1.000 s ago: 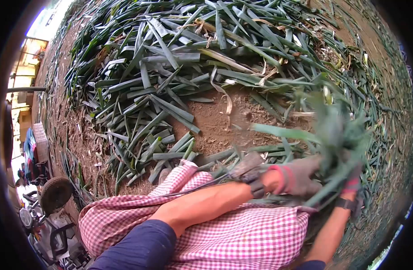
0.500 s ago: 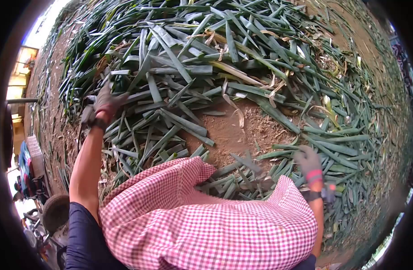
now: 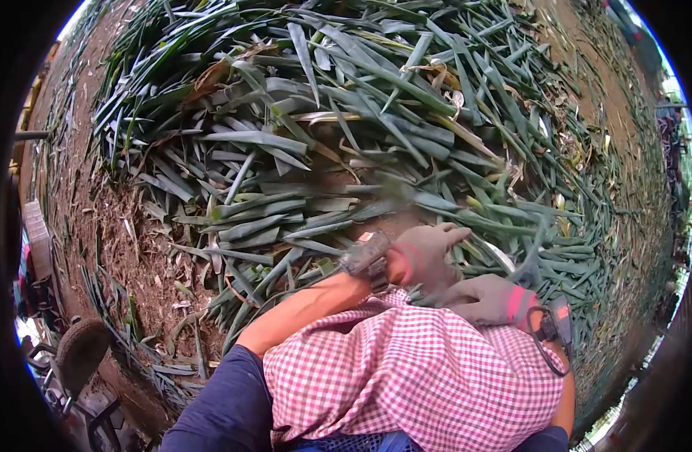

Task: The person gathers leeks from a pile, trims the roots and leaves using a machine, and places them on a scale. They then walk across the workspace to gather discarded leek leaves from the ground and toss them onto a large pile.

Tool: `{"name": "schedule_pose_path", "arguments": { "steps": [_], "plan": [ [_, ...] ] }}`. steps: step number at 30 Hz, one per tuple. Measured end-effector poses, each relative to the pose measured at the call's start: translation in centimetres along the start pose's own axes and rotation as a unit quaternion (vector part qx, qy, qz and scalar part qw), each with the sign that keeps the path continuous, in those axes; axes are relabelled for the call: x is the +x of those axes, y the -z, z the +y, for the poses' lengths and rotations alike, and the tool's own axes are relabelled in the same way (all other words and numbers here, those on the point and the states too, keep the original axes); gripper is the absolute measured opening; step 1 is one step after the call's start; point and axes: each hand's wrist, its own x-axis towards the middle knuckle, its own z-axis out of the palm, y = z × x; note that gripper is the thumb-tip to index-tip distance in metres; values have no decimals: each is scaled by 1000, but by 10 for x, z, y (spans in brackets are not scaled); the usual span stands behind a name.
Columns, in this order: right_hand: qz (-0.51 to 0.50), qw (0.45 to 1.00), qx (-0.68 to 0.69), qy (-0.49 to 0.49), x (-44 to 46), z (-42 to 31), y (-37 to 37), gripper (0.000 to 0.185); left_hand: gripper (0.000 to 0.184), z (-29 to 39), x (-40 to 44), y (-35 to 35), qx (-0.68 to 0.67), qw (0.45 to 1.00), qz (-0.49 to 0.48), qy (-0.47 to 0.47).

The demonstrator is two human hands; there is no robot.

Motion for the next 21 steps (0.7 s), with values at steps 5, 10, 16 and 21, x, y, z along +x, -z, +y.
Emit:
{"name": "schedule_pose_path", "arguments": {
  "steps": [5,10,16,21],
  "plan": [
    [59,990,-126,22,-36,-79,24,63,53,-99,-35,92,218,902,373,12],
    [173,930,-269,184,7,-128,54,61,95,-194,-75,144,275,881,184,337],
    [380,802,-394,241,149,-151,140,92,73,-246,-49,156,296,905,79,295],
    [406,769,-480,111,266,-204,207,135,59,-312,-58,155,264,928,78,252]
  ]
}}
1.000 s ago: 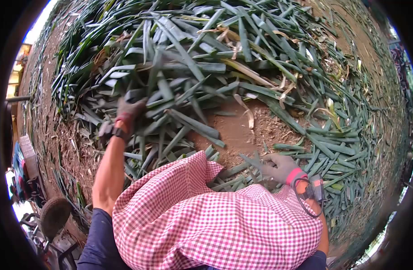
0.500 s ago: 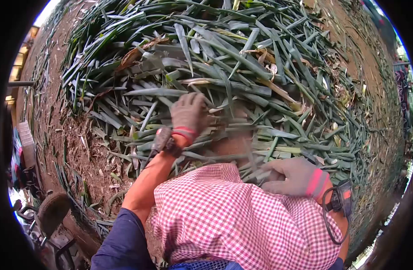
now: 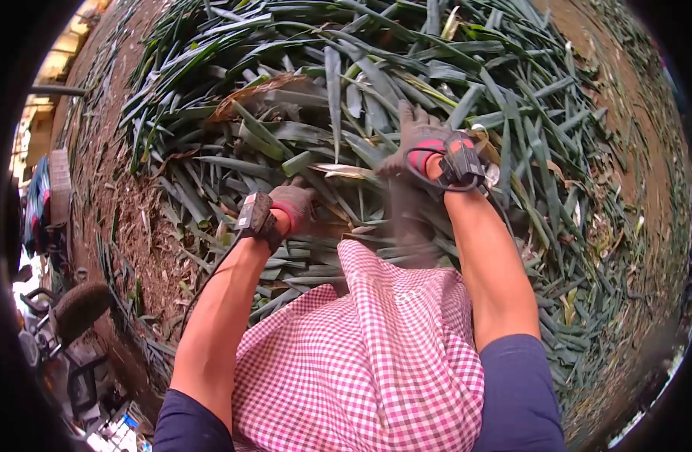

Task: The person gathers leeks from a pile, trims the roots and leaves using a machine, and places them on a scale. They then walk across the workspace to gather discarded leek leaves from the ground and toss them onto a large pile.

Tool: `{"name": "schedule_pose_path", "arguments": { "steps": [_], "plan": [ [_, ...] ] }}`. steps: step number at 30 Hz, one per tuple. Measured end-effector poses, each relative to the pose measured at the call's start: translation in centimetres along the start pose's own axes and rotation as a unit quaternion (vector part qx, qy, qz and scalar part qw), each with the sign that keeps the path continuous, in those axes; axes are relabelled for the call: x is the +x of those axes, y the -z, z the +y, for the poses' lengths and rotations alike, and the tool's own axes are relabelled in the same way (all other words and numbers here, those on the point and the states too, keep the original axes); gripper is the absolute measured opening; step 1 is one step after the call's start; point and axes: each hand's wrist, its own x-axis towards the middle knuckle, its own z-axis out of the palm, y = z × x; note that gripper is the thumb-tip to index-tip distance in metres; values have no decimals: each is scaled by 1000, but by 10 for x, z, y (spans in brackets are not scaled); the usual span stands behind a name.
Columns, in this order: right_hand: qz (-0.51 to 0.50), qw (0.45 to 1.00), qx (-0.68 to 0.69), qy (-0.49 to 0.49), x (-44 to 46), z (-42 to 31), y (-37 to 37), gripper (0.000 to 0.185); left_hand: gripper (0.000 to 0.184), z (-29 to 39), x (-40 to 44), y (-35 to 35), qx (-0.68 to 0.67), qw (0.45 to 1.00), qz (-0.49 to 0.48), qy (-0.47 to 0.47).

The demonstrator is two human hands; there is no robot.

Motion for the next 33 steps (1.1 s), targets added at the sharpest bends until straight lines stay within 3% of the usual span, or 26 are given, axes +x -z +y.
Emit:
{"name": "schedule_pose_path", "arguments": {
  "steps": [1,2,3,4,6,8,11,13,14,16,19,21,23,25,26,28,29,30,31,33],
  "plan": [
    [-84,996,27,10,1,6,-5,113,56,-3,-4,-12,90,995,41,12],
    [-97,993,61,-18,-5,4,-8,95,53,-8,-8,-26,178,980,79,31],
    [-107,989,91,-44,-11,4,-9,77,51,-2,-6,-50,355,918,162,72],
    [-128,987,93,-28,-25,18,-18,62,49,9,-9,-75,517,817,231,108],
    [-152,985,76,-20,-74,64,-32,43,46,26,-20,-79,577,755,273,151],
    [-214,970,63,-96,-137,121,-28,42,44,62,-44,-31,388,872,236,185],
    [-231,941,-3,-246,-240,212,-25,37,44,99,-78,37,101,951,159,244],
    [-194,947,-78,-246,-349,328,-83,39,47,94,-110,63,-14,925,89,368],
    [-223,933,-103,-264,-392,360,-89,40,49,88,-121,72,-48,902,77,421],
    [-346,882,-146,-284,-447,404,-93,42,53,82,-134,86,-84,861,72,497],
    [-504,817,-161,-230,-460,448,-89,45,61,87,-122,106,-114,838,86,527],
    [-431,869,-37,-238,-411,446,-88,47,66,101,-100,118,-123,841,103,517],
    [-295,891,201,-281,-309,371,-54,55,68,118,-77,132,-119,860,90,487],
    [-93,935,282,-194,-228,296,-28,56,65,117,-66,137,-114,872,83,469],
    [-59,979,174,-92,-195,256,-2,57,63,114,-61,135,-111,877,79,461],
    [-39,972,232,-14,-144,228,2,58,59,109,-62,120,-109,883,62,452],
    [-5,985,172,29,-122,210,10,57,57,103,-62,111,-107,885,59,449],
    [-47,976,212,-10,-100,191,24,58,51,93,-72,81,-129,899,10,419],
    [1,988,148,48,-78,199,11,62,44,83,-81,51,-152,908,-38,388],
    [3,996,76,36,-41,176,24,77,41,125,-88,57,-127,931,-101,327]
  ]
}}
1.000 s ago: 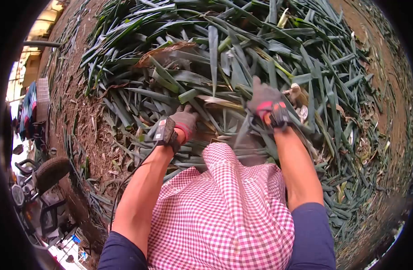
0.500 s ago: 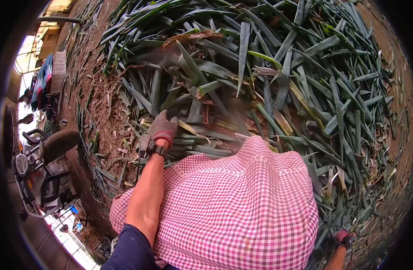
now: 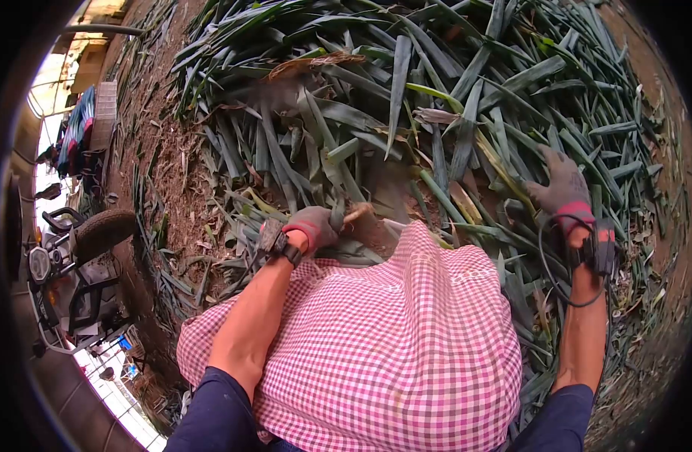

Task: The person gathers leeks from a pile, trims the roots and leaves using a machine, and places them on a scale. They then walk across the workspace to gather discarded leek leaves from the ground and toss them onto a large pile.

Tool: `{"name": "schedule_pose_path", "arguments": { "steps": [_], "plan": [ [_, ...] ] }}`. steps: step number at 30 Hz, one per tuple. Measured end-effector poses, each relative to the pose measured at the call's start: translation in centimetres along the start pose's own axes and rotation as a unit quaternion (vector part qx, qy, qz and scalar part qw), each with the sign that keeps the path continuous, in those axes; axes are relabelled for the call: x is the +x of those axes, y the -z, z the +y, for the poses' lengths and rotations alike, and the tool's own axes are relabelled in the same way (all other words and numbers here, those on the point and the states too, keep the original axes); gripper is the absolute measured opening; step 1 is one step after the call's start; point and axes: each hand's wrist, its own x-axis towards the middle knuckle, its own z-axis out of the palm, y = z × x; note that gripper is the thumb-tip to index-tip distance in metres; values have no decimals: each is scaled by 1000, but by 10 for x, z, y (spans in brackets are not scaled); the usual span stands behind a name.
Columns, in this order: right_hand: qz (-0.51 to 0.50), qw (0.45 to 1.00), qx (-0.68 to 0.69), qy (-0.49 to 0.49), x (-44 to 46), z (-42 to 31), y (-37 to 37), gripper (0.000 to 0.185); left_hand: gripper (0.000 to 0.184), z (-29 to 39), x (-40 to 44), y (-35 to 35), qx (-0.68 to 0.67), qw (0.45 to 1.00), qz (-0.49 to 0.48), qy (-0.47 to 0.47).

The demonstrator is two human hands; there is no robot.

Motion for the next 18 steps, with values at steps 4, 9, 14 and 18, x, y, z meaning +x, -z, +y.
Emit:
{"name": "schedule_pose_path", "arguments": {
  "steps": [4,9,14,18],
  "plan": [
    [-21,979,-195,-60,46,-15,-19,120,50,41,-20,-26,-7,996,-71,-46],
    [-114,986,-48,-109,-1,60,-58,62,42,63,-30,3,-269,961,-42,-43],
    [-173,948,-49,-262,-228,167,-86,32,66,64,-7,8,-212,976,51,-5],
    [-415,828,-180,-332,-439,281,-112,43,89,83,10,-6,-108,987,113,36]
  ]
}}
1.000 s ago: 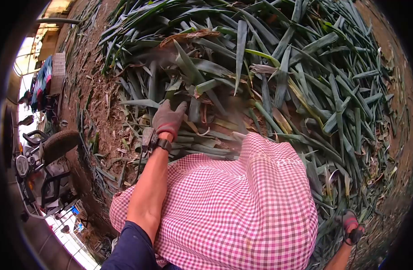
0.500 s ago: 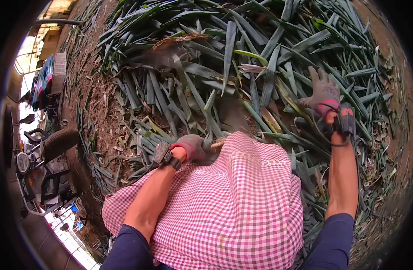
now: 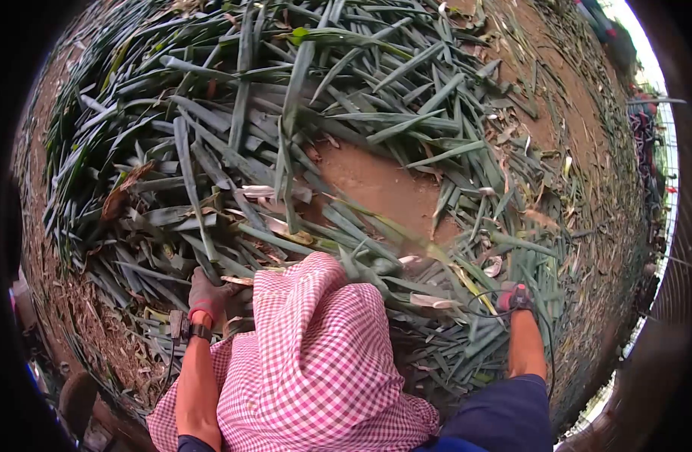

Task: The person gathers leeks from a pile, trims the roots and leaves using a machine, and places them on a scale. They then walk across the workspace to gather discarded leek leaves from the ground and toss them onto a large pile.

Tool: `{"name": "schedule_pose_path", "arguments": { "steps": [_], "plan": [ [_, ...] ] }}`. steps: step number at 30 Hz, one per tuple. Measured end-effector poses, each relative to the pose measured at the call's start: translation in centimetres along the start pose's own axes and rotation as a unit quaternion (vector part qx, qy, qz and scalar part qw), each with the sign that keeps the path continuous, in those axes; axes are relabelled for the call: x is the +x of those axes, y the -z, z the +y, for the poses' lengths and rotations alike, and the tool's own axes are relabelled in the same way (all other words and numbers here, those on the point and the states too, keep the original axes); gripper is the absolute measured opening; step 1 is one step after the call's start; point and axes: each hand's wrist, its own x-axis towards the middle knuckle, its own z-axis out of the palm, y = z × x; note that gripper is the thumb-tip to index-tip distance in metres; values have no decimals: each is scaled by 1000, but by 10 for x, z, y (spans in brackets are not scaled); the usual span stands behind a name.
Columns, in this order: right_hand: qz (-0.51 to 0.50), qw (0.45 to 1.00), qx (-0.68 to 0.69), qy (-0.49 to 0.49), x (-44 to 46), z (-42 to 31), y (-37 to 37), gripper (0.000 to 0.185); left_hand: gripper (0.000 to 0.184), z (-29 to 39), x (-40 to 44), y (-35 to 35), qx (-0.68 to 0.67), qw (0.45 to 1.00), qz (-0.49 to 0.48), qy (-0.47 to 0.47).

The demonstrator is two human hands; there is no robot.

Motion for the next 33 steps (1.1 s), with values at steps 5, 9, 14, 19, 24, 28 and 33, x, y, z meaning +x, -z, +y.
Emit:
{"name": "schedule_pose_path", "arguments": {
  "steps": [5,9,14,19,24,28,33],
  "plan": [
    [22,925,376,57,-9,-2,195,65,97,2,15,-13,47,998,26,44],
    [356,891,242,147,38,-88,376,104,98,7,13,-14,39,997,30,54],
    [364,917,105,128,93,-204,489,101,90,17,-3,-10,0,998,47,53],
    [413,847,240,233,105,-238,452,25,53,-31,11,4,-231,956,-167,71],
    [212,912,66,345,50,-195,252,7,39,0,-14,160,-183,970,-129,100],
    [-22,900,-148,410,47,-106,110,18,36,-75,-23,297,-38,996,75,1],
    [-176,930,27,321,0,-94,280,56,35,-133,-23,383,-149,973,143,103]
  ]
}}
